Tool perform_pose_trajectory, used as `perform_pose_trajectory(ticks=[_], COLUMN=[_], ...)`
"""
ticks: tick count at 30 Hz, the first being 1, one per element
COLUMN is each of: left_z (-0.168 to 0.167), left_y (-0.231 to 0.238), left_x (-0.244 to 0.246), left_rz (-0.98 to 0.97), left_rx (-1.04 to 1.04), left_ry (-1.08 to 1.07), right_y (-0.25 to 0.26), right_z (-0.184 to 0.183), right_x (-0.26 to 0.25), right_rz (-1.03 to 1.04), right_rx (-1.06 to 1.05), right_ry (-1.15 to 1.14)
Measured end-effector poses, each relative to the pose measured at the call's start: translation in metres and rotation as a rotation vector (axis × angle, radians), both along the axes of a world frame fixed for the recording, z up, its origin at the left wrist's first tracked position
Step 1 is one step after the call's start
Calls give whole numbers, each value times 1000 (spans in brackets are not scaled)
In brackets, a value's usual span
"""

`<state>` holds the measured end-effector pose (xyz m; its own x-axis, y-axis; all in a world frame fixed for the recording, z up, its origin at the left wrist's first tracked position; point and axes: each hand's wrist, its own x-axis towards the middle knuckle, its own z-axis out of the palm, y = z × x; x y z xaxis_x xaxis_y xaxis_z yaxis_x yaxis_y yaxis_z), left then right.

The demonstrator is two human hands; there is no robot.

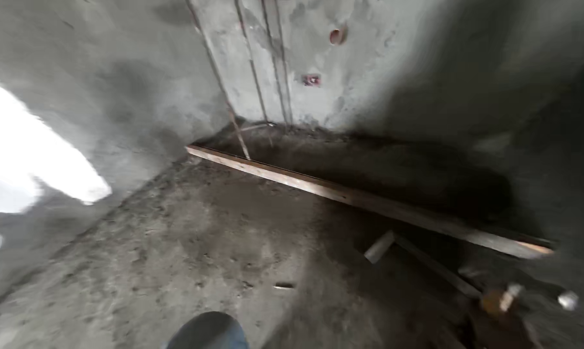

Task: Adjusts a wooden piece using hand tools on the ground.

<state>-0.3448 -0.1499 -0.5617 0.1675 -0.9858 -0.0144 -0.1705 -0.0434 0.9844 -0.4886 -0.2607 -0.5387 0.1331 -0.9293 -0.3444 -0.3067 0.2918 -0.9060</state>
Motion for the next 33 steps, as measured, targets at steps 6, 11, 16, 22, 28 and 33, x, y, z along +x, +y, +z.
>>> perform_pose_trajectory(ticks=[6,11,16,22,28,33], left_z=[-54,-95,-90,-95,-96,-94], left_y=[-65,-91,-80,-75,-93,-94], left_x=[47,54,52,47,53,57], left_rz=[152,29,-64,-130,-255,-261], left_rx=[128,114,280,182,200,193], left_ry=[-59,-202,-244,-139,-187,-210], right_y=[46,92,142,138,120,116], right_z=[26,71,-16,-36,-36,-76], right_x=[-46,-36,-25,-14,1,2], right_rz=[-315,-157,-160,-45,-44,-42], right_rx=[-193,-417,-341,-274,-407,-63], right_ry=[481,7,142,173,-56,110])
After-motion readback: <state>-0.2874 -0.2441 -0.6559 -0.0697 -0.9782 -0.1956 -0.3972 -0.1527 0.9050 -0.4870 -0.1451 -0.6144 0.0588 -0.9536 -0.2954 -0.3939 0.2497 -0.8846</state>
